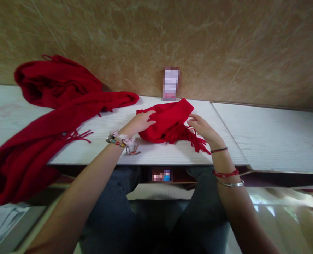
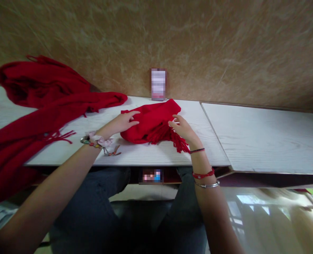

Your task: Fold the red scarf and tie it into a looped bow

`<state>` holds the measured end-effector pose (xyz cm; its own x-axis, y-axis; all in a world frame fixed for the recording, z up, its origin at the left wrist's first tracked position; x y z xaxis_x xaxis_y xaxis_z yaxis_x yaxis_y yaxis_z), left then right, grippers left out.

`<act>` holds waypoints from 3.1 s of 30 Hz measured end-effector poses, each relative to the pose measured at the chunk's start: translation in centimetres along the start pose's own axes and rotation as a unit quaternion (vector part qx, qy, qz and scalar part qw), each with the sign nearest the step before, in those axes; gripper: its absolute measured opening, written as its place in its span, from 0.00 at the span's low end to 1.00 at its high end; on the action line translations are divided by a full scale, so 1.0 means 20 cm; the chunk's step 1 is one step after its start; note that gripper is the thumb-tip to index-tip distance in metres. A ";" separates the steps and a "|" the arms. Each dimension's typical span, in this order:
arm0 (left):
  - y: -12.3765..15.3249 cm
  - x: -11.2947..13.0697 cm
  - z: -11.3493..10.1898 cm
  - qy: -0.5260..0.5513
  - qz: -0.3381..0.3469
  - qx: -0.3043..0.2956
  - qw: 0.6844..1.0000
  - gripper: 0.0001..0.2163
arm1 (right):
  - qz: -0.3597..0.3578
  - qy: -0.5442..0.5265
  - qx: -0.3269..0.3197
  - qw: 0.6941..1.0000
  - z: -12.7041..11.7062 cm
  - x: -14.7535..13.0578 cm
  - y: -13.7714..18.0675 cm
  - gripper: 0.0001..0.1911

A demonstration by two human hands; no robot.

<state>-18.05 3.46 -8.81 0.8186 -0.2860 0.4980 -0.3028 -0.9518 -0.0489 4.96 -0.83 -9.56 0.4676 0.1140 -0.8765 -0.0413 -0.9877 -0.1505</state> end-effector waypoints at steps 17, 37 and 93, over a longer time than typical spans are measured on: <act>-0.03 -0.11 -0.08 0.046 -0.024 0.075 0.996 0.17 | 0.058 0.053 -0.112 0.991 -0.09 0.09 0.07 0.16; 0.21 0.04 0.14 0.300 0.073 -0.275 0.910 0.54 | 0.093 -0.047 -0.038 0.994 -0.19 0.19 0.02 0.16; -0.32 -0.34 -0.11 0.221 -0.029 -0.073 0.972 0.24 | 0.068 -0.064 0.083 0.992 -0.16 0.36 -0.67 0.13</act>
<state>-22.82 11.72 -10.04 0.5571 -0.1269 0.8207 -0.3549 -0.9299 0.0971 11.60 12.97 -12.37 0.3314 0.0032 -0.9435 -0.2472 -0.9648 -0.0901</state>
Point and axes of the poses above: each hand's wrist, its own y-axis away from the middle knuckle, its own z-axis out of the palm, x = y × z, the point moved 10 cm from there along -y, towards the middle knuckle, and after that the axes turned 3 degrees about -z, right-handed, at the moved point
